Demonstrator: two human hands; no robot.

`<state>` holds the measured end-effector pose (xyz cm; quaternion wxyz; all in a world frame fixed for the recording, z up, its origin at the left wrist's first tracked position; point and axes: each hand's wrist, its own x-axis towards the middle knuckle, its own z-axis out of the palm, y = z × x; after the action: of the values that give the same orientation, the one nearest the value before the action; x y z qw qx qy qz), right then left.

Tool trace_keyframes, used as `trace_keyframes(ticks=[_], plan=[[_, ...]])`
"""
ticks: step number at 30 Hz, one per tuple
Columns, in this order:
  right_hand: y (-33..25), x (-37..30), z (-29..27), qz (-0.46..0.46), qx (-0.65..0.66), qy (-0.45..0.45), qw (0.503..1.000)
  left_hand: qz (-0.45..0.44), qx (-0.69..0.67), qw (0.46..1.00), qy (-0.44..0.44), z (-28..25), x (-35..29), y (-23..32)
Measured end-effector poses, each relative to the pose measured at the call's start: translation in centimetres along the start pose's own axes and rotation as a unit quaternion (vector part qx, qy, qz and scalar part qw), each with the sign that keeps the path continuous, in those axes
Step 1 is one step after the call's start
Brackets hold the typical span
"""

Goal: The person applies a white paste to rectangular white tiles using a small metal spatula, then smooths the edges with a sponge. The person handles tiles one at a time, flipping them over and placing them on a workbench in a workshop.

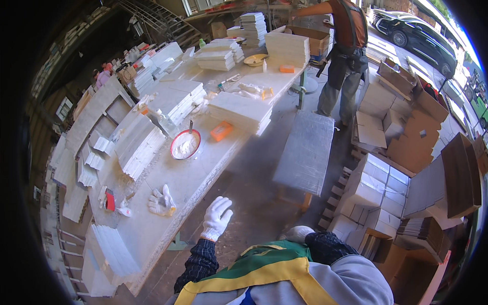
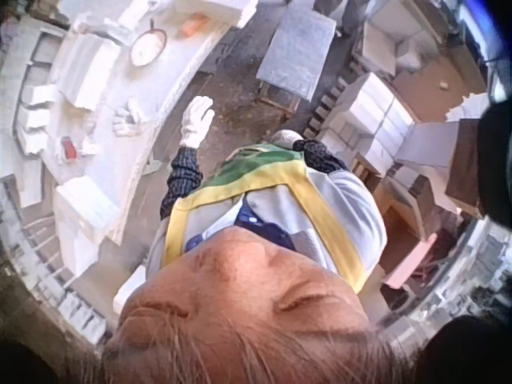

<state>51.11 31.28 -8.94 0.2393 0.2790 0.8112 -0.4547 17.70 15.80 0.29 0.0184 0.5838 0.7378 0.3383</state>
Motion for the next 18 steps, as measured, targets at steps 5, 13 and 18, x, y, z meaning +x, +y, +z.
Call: trace_keyframes(ticks=[5,13,18], plan=[[6.3,1.7,0.9,-0.004,-0.073,-0.003,0.997,-0.064,0.028,0.998,-0.008,0.8,1.7,-0.1],[11.0,4.2,-1.3,-0.122,-0.191,-0.010,0.974,-0.071,0.034,0.987,0.141,-2.6,4.1,-7.0],[3.0,8.3,-5.4,-0.003,0.001,-0.033,0.999,-0.066,0.012,0.992,0.103,-2.9,7.3,-10.7]])
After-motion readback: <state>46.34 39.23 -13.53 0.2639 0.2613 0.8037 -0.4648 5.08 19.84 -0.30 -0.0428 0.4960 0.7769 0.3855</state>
